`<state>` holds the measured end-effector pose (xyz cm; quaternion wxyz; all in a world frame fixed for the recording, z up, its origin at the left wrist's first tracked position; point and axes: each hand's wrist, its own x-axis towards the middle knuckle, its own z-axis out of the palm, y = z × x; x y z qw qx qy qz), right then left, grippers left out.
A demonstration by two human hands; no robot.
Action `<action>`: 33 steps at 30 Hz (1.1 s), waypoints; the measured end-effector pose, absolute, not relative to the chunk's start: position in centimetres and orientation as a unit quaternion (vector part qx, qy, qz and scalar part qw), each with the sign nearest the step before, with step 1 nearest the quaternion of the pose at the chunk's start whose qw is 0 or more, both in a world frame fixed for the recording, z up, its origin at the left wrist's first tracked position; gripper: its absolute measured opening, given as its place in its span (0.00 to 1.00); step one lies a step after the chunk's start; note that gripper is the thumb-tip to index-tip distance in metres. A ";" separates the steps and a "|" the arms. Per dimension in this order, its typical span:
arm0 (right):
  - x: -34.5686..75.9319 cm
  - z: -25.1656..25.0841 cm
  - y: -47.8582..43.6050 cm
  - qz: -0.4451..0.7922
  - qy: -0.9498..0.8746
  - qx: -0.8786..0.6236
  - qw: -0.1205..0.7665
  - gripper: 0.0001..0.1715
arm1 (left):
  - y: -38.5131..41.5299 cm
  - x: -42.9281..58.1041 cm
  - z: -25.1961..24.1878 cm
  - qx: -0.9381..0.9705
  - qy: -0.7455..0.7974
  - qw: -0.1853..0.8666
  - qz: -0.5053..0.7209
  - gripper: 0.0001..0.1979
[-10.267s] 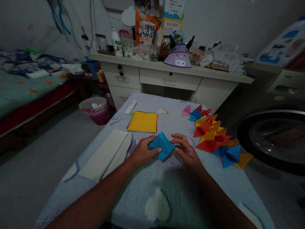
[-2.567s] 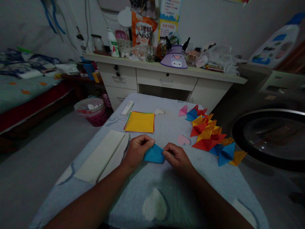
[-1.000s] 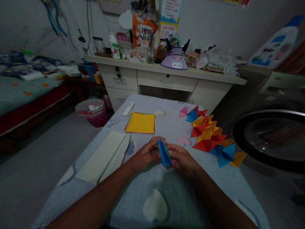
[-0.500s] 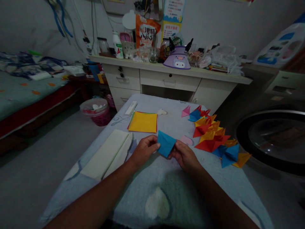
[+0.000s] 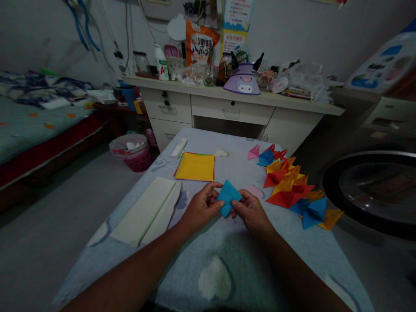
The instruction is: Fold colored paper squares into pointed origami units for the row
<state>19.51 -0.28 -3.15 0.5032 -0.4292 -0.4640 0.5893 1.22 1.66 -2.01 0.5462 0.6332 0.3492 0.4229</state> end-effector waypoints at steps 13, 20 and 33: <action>19.4 -3.2 -0.3 0.594 -0.461 -0.423 0.507 0.19 | 1.4 0.6 -1.2 0.704 0.396 0.407 0.426 0.16; 19.5 -3.1 -0.4 0.595 -0.461 -0.420 0.506 0.18 | 1.5 0.7 -1.1 0.743 0.351 0.365 0.437 0.06; 19.1 -2.9 -0.4 0.581 -0.453 -0.394 0.549 0.22 | 1.9 0.6 -0.5 0.716 0.372 0.401 0.433 0.07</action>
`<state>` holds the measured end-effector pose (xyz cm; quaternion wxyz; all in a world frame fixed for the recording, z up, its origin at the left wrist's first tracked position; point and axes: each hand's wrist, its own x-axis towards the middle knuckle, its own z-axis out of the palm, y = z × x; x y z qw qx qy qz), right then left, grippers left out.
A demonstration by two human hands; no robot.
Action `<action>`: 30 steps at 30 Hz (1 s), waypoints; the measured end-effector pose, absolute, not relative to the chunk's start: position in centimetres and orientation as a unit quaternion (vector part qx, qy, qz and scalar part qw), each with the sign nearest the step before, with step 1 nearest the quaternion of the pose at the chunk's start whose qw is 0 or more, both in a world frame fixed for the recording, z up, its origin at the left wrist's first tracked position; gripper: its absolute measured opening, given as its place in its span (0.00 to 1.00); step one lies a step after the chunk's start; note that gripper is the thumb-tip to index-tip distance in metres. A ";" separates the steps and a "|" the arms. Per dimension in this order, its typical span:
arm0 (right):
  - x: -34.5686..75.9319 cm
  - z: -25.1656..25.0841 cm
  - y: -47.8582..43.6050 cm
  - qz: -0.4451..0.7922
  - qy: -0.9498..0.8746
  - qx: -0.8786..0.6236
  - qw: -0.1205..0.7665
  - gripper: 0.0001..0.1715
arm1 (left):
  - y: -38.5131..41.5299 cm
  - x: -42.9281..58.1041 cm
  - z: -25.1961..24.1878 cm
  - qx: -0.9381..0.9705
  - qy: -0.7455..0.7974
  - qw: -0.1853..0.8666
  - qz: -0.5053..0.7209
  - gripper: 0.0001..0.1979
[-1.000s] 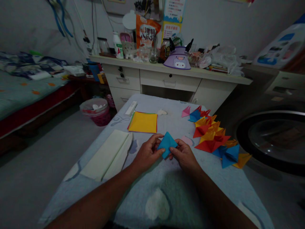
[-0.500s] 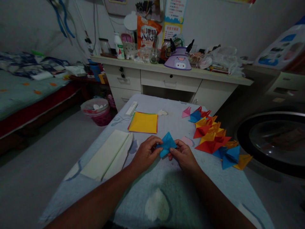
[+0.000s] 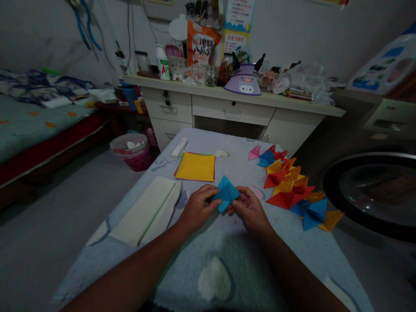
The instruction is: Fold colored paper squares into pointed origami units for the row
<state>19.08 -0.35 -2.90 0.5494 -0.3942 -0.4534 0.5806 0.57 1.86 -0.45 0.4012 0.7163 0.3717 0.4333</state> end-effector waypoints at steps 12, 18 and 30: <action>18.9 -3.3 -1.4 0.448 -0.519 -0.439 0.581 0.19 | 2.2 0.4 -0.3 0.645 0.401 0.456 0.464 0.10; 18.9 -3.1 -1.6 0.441 -0.545 -0.431 0.569 0.21 | 2.2 0.4 -0.5 0.643 0.393 0.464 0.466 0.12; 19.1 -3.3 -1.7 0.424 -0.563 -0.438 0.558 0.23 | 2.2 0.5 -0.9 0.649 0.397 0.438 0.479 0.12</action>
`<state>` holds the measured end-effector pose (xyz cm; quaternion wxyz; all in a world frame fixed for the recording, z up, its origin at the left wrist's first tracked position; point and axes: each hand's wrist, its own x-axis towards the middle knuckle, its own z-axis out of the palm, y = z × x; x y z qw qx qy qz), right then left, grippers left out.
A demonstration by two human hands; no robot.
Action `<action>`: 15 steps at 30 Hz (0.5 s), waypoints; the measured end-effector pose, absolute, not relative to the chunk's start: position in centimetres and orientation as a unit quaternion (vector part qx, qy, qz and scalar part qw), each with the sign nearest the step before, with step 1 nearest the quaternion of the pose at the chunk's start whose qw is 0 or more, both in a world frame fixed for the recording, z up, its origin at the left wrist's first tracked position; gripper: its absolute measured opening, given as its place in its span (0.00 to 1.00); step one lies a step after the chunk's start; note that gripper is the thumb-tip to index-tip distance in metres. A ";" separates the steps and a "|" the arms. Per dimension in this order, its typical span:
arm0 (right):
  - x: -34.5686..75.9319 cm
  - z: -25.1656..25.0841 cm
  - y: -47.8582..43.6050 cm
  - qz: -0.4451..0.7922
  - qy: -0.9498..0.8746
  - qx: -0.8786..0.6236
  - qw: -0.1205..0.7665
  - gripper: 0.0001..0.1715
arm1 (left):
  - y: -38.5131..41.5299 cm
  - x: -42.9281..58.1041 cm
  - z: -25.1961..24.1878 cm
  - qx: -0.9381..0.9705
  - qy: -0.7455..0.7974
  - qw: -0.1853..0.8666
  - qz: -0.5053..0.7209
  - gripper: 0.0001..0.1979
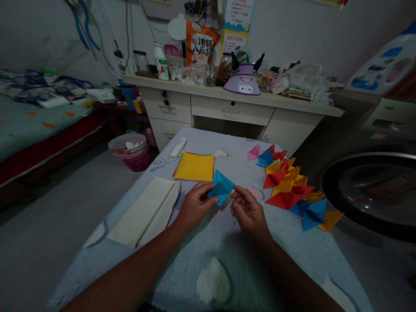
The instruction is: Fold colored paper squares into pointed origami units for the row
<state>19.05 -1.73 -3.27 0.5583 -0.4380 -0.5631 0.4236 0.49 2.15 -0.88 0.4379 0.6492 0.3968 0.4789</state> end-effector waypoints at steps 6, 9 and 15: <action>19.2 -3.3 -1.8 0.400 -0.562 -0.449 0.568 0.24 | 2.0 0.4 -1.1 0.676 0.397 0.392 0.482 0.13; 19.2 -3.2 -1.9 0.397 -0.564 -0.453 0.565 0.25 | 1.8 0.4 -0.7 0.677 0.407 0.378 0.482 0.12; 19.1 -2.9 -2.0 0.387 -0.588 -0.447 0.552 0.25 | 1.8 0.3 -0.5 0.690 0.401 0.363 0.481 0.14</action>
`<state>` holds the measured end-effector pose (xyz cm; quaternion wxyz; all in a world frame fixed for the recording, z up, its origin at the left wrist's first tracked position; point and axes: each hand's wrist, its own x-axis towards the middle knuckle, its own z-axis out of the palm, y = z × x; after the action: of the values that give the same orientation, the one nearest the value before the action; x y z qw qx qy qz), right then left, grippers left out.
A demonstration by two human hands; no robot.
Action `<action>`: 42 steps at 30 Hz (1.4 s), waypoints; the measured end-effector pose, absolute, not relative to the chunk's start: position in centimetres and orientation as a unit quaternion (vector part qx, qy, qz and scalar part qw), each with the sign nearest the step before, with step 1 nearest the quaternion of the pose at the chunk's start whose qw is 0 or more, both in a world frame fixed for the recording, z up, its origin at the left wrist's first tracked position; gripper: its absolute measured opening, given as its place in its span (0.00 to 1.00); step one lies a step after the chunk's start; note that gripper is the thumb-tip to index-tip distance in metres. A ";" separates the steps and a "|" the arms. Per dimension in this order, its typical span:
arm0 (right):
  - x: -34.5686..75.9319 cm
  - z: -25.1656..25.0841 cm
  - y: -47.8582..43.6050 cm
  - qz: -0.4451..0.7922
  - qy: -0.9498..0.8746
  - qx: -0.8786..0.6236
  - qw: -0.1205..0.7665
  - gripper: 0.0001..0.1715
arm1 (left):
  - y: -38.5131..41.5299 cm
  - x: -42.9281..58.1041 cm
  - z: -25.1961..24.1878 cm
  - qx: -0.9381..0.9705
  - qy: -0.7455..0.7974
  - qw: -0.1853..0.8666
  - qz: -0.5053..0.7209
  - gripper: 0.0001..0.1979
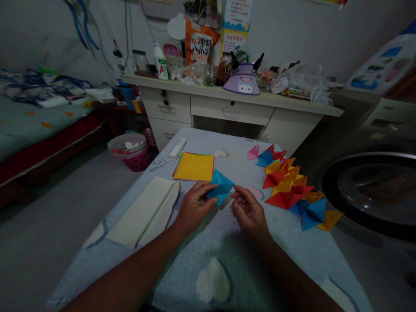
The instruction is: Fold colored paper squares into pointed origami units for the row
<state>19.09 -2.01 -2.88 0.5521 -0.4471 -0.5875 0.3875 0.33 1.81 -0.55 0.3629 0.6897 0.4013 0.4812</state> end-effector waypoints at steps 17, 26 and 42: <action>19.0 -2.0 -1.9 0.307 -0.663 -0.421 0.538 0.25 | 1.8 0.2 -1.0 0.714 0.379 0.338 0.482 0.21; 18.9 -1.6 -2.0 0.285 -0.674 -0.432 0.527 0.24 | 1.9 0.3 -0.9 0.718 0.371 0.339 0.482 0.21; 18.8 -1.7 -1.9 0.214 -0.710 -0.429 0.516 0.24 | 2.2 0.8 -1.6 0.672 0.345 0.428 0.496 0.18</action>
<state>18.80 -1.87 -1.66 0.5156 -0.4287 -0.7102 0.2144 0.84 2.17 -1.56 0.4283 0.6716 0.3451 0.4963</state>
